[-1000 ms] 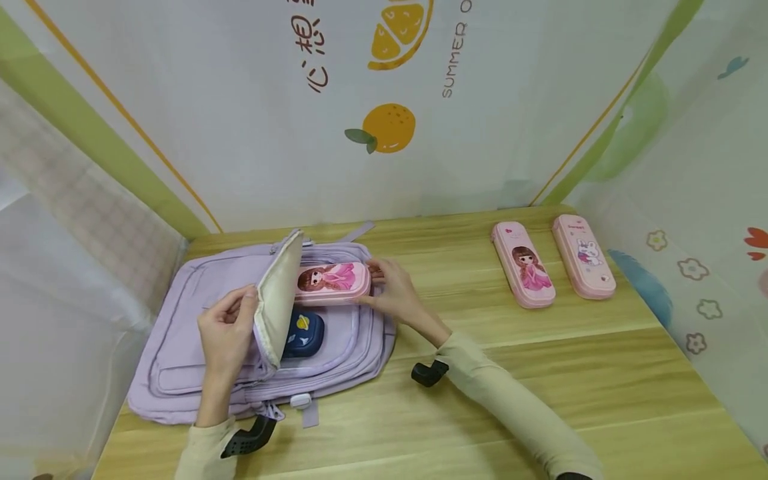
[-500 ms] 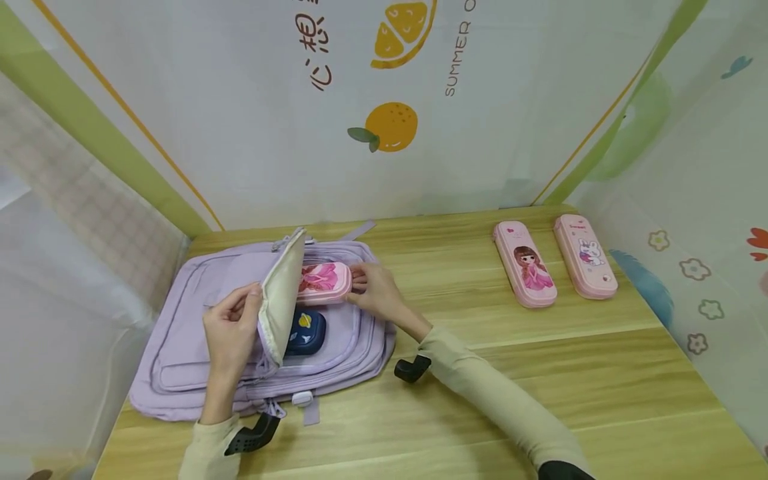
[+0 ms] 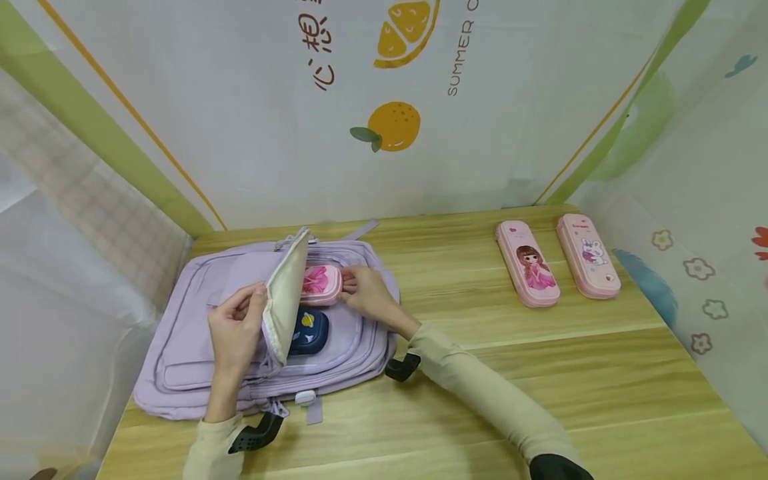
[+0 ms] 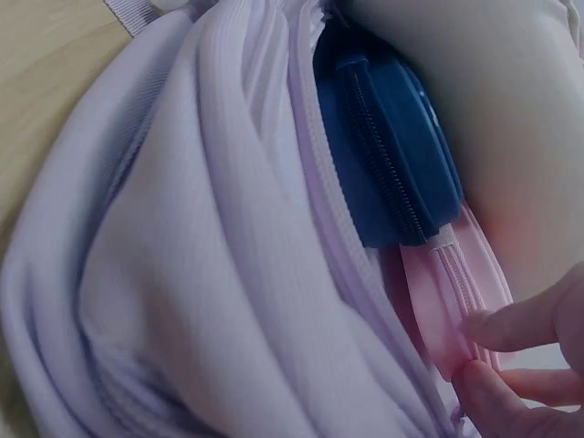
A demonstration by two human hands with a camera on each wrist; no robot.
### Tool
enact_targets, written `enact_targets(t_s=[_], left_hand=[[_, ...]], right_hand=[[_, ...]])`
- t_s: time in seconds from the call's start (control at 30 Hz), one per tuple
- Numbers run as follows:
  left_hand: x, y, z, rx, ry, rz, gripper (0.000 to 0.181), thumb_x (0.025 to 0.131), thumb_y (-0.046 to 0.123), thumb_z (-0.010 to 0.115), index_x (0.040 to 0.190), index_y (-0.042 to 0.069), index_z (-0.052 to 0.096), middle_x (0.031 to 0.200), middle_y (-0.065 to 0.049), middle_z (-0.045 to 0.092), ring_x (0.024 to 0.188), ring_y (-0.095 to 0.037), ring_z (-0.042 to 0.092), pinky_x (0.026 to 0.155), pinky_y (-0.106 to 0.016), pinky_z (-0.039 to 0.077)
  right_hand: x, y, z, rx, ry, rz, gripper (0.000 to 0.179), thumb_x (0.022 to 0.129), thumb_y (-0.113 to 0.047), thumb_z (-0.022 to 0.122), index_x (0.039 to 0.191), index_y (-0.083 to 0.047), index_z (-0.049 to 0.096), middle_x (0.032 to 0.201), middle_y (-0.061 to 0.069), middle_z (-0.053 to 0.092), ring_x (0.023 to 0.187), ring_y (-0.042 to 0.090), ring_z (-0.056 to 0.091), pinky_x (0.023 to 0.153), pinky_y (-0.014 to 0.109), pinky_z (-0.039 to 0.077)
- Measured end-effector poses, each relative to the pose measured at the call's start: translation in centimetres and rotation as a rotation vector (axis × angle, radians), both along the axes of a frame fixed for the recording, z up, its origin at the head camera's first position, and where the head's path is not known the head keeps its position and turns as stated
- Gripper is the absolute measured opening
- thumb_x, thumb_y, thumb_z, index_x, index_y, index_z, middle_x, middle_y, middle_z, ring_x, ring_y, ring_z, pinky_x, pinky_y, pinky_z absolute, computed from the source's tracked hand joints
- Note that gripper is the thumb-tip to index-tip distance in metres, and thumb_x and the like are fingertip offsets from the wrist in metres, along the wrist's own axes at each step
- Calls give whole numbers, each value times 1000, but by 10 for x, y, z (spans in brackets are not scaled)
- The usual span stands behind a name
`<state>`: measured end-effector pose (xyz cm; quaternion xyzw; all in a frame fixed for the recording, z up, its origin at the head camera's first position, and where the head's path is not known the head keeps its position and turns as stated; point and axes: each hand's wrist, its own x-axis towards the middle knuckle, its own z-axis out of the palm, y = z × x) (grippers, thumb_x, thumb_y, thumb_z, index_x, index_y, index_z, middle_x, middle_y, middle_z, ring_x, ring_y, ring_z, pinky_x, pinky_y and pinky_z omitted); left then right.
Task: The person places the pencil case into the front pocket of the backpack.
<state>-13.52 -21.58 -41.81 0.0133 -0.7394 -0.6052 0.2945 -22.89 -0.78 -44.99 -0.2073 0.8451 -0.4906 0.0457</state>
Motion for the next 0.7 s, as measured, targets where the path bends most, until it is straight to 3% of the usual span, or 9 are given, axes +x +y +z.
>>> enact_targets(t_s=[0.43,0.7], left_hand=[[2,0,2,-12,-24,11,19,96,1,63,104,-13,74,81,29,70,74,10,67,67,-6,53],[2,1,2,-4,-28,4,19,96,0,63,105,-14,73,81,29,69,75,10,67,69,-6,53]], right_hand=[[4,6,1,4,-48,71,41,90,6,64,130,14,58,123,27,68,114,34,69,95,27,57],[9,41,4,52,202,8,47,86,-1,73,129,11,59,124,26,67,110,35,69,94,38,58]])
